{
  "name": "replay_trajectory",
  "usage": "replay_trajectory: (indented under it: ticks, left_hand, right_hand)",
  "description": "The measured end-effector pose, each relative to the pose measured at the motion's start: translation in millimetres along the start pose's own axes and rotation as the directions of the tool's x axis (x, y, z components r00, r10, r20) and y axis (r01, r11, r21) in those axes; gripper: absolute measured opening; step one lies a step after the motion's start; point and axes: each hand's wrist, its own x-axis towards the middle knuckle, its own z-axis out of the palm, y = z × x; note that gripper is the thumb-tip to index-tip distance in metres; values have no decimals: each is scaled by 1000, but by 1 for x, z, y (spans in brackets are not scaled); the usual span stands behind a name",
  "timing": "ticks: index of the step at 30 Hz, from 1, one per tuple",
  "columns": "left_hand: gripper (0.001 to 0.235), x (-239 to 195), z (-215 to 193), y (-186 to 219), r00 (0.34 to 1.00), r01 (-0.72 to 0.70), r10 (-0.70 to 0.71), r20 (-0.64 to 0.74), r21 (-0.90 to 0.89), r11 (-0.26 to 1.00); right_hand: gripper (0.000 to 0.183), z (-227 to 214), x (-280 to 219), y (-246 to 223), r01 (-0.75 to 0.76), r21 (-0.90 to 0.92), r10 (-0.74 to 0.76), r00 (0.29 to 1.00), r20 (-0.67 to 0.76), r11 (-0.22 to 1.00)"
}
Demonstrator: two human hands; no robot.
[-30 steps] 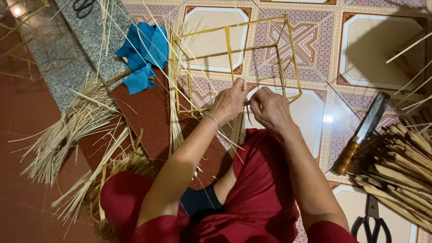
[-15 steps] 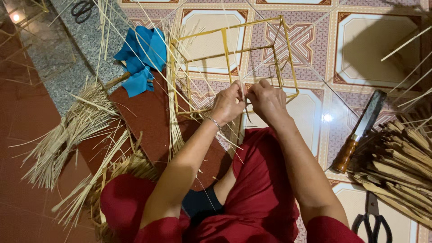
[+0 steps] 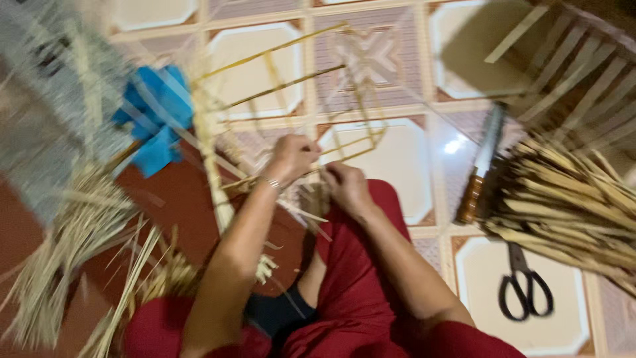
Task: The person weaves thin dried plant strips into a rectangular basket frame, threading them through the structure by hand. The person repeatedly picks up strips, aligns them, and passes them through the frame to build up the basket walls.
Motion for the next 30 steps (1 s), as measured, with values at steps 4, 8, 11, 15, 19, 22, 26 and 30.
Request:
replay_trajectory:
  ticks: [4,8,11,15,19,22,26,30]
  left_hand:
    - [12,-1,-5,3,998,41,-51,44,202,979]
    - [13,-1,-10,10,996,26,-51,78,289,957]
    - [15,1,-13,9,987,93,-122,103,252,963]
    - [20,9,-10,-7,985,109,-136,111,220,969]
    - [20,14,-15,-17,972,125,-154,179,163,979]
    - [22,8,-19,-13,972,111,-119,204,50,993]
    - [33,-6,-30,4,894,354,-337,297,-4,935]
    - [34,-10,-27,18,917,319,-302,259,-23,948]
  right_hand:
    - [14,5,-4,2,-158,29,157,987,31,987]
    - [11,6,-4,0,118,-50,-123,985,-119,992]
    - [14,2,-7,-9,195,-90,-212,946,-244,977]
    - [20,-1,-14,-15,260,-74,-269,906,-327,963]
    - [26,6,-11,-14,235,-96,-250,950,-187,967]
    - [21,13,-10,-6,223,-24,-224,961,-163,975]
    - [24,14,2,6,-46,429,43,999,17,902]
    - [26,12,16,5,-145,584,136,989,59,799]
